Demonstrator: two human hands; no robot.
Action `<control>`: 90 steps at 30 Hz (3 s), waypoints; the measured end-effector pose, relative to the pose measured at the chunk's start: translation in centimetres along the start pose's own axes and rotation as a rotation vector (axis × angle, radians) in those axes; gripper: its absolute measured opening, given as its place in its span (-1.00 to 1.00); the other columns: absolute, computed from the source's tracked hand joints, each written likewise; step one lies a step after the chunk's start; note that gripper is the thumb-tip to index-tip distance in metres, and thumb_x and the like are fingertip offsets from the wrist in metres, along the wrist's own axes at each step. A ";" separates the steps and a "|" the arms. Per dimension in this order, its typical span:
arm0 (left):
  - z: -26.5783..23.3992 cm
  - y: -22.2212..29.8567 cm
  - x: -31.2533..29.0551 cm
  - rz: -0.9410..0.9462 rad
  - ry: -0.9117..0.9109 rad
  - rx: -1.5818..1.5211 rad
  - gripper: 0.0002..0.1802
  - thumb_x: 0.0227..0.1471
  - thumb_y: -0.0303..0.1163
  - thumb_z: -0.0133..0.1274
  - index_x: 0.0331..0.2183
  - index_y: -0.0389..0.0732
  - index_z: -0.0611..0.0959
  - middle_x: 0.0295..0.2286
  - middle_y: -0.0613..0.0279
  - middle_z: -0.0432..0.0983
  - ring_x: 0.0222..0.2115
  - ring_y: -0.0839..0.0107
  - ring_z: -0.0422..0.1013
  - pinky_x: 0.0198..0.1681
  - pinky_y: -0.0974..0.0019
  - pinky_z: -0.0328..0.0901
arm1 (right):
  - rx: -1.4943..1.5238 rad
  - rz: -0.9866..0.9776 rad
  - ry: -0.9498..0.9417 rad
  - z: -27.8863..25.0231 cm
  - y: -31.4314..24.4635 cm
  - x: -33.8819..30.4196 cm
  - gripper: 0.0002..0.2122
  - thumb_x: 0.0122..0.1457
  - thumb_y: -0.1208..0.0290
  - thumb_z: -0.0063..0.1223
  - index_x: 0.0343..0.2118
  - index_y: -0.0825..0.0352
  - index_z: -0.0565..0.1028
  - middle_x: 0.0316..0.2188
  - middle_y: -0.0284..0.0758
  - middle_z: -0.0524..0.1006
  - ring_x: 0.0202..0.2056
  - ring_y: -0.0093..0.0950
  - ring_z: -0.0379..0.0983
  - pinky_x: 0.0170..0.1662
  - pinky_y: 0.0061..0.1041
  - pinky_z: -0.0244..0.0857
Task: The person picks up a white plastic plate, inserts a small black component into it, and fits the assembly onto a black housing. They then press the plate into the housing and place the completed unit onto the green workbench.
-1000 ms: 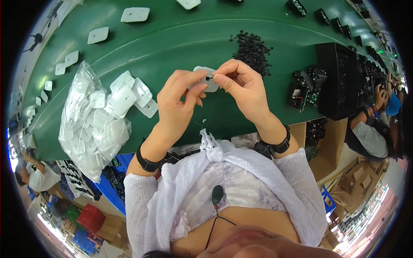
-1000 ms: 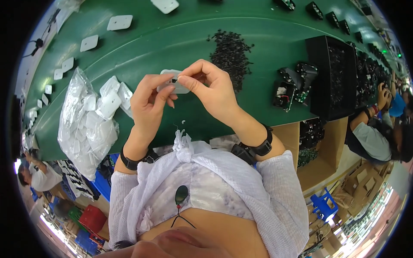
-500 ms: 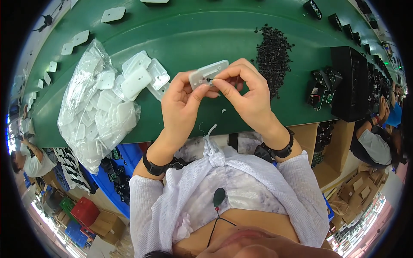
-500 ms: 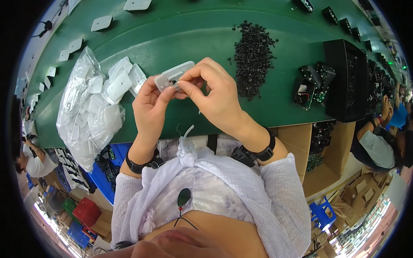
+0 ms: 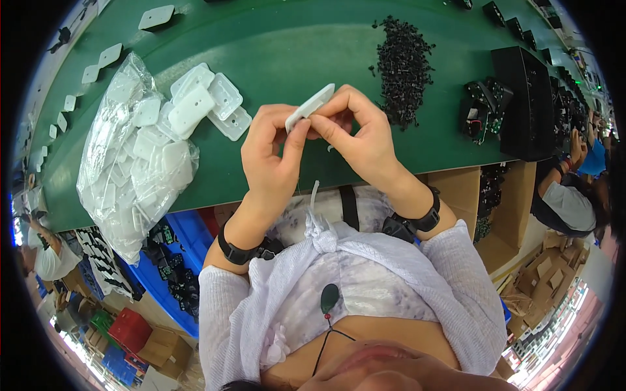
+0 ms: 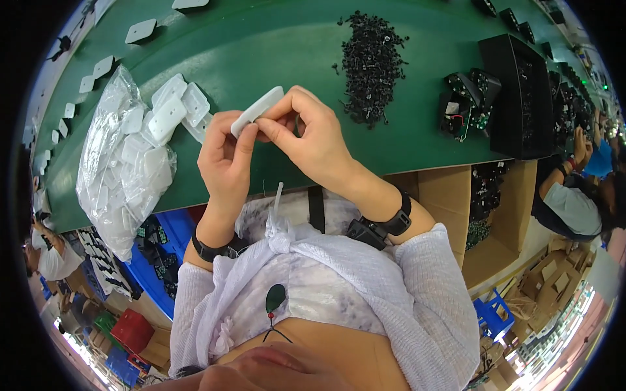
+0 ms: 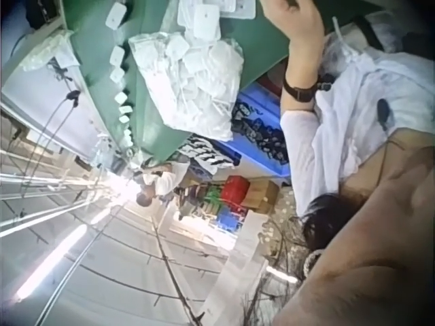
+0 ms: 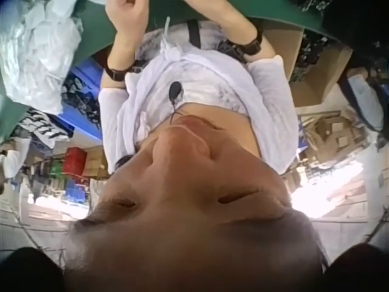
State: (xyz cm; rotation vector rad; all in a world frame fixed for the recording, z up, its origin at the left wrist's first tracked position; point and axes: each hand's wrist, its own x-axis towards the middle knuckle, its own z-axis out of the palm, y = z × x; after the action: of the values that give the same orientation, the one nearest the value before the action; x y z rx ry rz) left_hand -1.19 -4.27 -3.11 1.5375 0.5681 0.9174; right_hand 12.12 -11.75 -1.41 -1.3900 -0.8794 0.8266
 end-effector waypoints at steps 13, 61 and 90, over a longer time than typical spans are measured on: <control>-0.2 0.6 0.1 -0.318 -0.127 -0.324 -0.87 0.17 -0.57 0.00 -0.24 -0.44 0.52 -0.31 0.11 0.51 -0.36 0.42 0.51 -0.25 0.39 0.42 | -0.227 0.048 -0.125 -2.6 -0.7 0.6 -0.81 0.05 0.42 0.29 -0.39 0.30 0.46 -0.46 -0.51 0.42 -0.44 -0.70 0.26 -0.36 -0.68 0.13; -1.9 -3.9 2.9 0.369 -0.070 1.029 -0.41 -0.10 -0.52 0.14 0.05 -0.16 0.45 -0.07 0.25 0.47 -0.02 0.30 0.34 0.00 0.19 0.18 | -0.574 -0.176 -0.200 -6.9 2.1 11.1 -0.65 0.12 0.50 0.15 0.01 0.31 0.46 -0.14 -0.30 0.55 -0.13 -0.45 0.48 0.00 -0.49 0.32; -3.6 -3.3 1.2 0.275 -0.131 0.842 -0.40 -0.06 -0.70 -0.17 0.05 -0.12 0.53 0.07 0.30 0.42 0.10 0.33 0.33 0.10 0.20 0.16 | -0.939 -0.636 -0.458 -3.4 0.3 6.5 -0.63 -0.01 0.55 0.16 -0.06 0.33 0.49 -0.11 -0.29 0.53 -0.10 -0.28 0.45 -0.07 -0.38 0.38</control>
State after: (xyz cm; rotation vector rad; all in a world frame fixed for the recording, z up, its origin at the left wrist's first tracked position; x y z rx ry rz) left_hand -2.89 -0.58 -6.09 2.4621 0.7042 0.8063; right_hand 18.06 -7.52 -1.45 -1.5438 -2.1130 0.1994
